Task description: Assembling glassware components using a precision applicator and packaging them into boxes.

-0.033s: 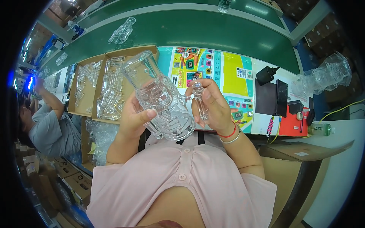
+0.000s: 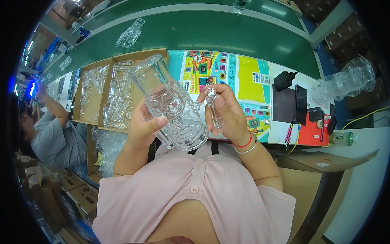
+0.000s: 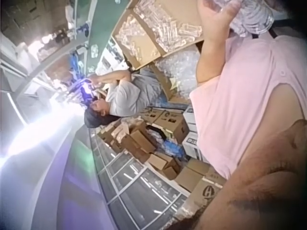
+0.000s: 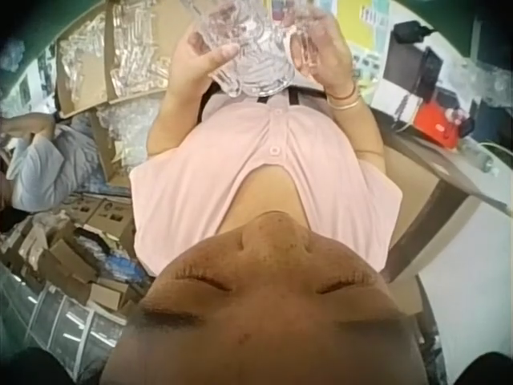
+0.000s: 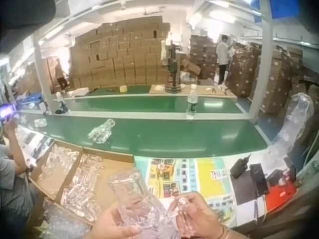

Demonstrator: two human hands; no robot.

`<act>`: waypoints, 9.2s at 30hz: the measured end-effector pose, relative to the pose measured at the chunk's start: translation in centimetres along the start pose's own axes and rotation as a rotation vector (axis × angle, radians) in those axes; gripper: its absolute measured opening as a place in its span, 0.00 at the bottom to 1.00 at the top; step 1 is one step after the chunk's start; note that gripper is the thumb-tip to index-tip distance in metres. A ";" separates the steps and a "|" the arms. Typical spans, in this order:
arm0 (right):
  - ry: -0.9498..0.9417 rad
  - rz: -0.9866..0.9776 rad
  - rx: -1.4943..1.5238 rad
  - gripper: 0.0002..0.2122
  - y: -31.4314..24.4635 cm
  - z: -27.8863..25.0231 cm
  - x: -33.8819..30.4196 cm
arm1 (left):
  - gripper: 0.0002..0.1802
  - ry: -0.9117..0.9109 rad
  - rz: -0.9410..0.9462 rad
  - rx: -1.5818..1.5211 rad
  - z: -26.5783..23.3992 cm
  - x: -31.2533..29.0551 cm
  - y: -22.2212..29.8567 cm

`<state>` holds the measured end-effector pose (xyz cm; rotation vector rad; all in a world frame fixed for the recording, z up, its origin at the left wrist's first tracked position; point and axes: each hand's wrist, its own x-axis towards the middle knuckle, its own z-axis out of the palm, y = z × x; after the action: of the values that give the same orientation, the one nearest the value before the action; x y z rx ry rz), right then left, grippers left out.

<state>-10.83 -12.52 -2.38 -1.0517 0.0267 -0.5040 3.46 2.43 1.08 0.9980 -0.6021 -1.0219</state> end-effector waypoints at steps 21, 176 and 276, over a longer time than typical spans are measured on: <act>0.014 -0.173 -0.446 0.17 0.1 0.3 -1.0 | 0.47 0.033 -0.005 0.063 0.2 -0.1 -0.1; 0.368 -0.475 -0.568 0.25 -6.6 -4.7 -2.2 | 0.21 0.112 0.172 0.142 0.3 2.2 -3.1; -0.205 -1.078 -1.293 0.19 -8.8 2.9 -5.7 | 0.18 -0.051 0.407 0.370 3.6 -0.8 -1.7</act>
<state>-18.48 -11.24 5.21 -2.3865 -0.4810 -1.4403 -0.46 1.44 1.19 1.1125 -1.0159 -0.5859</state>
